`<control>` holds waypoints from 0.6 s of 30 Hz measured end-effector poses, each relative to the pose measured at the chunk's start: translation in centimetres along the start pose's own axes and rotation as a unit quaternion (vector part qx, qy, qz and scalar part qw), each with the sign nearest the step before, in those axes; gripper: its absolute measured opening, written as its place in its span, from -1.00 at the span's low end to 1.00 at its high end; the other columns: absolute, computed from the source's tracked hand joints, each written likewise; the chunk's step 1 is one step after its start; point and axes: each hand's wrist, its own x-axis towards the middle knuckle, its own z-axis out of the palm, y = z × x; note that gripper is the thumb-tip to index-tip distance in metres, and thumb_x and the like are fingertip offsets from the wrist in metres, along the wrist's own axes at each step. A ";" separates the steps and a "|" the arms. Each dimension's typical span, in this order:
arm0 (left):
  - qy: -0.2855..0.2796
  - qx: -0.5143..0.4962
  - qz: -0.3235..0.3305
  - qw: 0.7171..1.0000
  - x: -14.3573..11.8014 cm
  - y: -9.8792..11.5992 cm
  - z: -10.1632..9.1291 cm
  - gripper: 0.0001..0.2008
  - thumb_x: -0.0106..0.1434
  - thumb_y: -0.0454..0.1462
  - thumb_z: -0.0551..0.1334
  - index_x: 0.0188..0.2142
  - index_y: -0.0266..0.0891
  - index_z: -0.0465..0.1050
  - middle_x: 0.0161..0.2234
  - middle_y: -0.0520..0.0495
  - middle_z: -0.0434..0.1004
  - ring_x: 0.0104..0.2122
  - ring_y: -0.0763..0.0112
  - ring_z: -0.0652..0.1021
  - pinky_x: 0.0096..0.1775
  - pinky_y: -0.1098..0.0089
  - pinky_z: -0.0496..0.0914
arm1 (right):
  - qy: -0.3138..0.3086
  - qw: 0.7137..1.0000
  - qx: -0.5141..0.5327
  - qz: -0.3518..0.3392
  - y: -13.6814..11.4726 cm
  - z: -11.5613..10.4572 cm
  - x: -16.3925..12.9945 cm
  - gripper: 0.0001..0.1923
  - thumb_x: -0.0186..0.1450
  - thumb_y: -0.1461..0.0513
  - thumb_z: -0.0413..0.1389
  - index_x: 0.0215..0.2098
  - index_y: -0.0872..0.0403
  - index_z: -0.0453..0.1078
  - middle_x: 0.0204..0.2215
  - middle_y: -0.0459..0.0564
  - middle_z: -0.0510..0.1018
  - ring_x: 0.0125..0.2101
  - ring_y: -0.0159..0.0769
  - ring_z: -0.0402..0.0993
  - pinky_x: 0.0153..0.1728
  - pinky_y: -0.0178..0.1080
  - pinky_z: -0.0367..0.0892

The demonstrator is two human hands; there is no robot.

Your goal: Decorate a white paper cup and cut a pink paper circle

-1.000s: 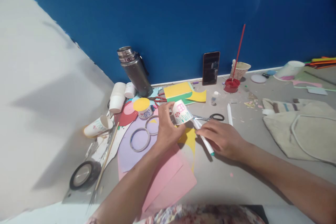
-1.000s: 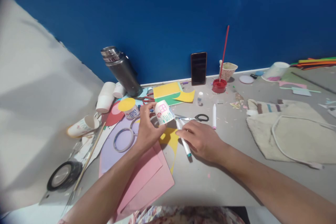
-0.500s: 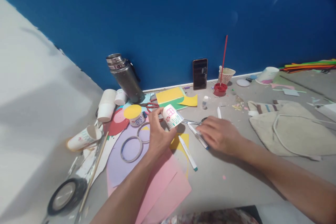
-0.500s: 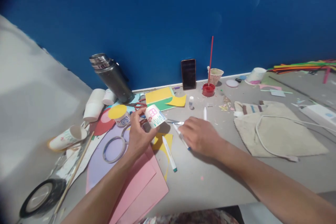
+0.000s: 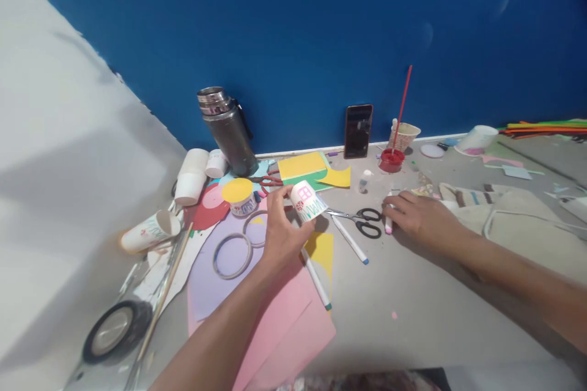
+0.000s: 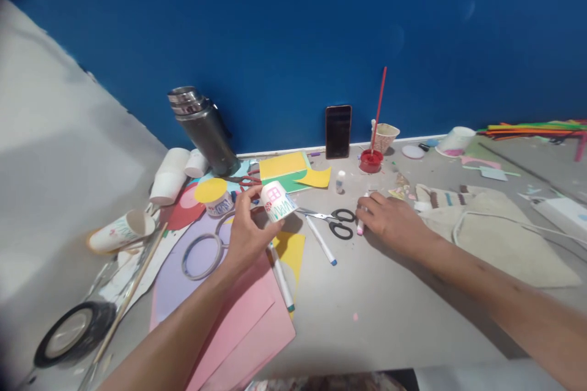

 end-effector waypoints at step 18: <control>-0.011 0.006 0.006 1.000 0.1 -0.8 0.4 -0.40 0.07 -0.24 0.39 0.12 -0.11 0.36 0.09 -0.14 0.41 0.11 0.05 0.51 0.09 0.03 0.52 | 0.051 0.878 0.085 0.468 12.8 -2.5 7.5 -0.54 0.44 -0.01 0.06 0.03 0.11 0.61 -0.18 0.23 0.73 -0.16 0.10 0.65 -0.23 -0.10 0.39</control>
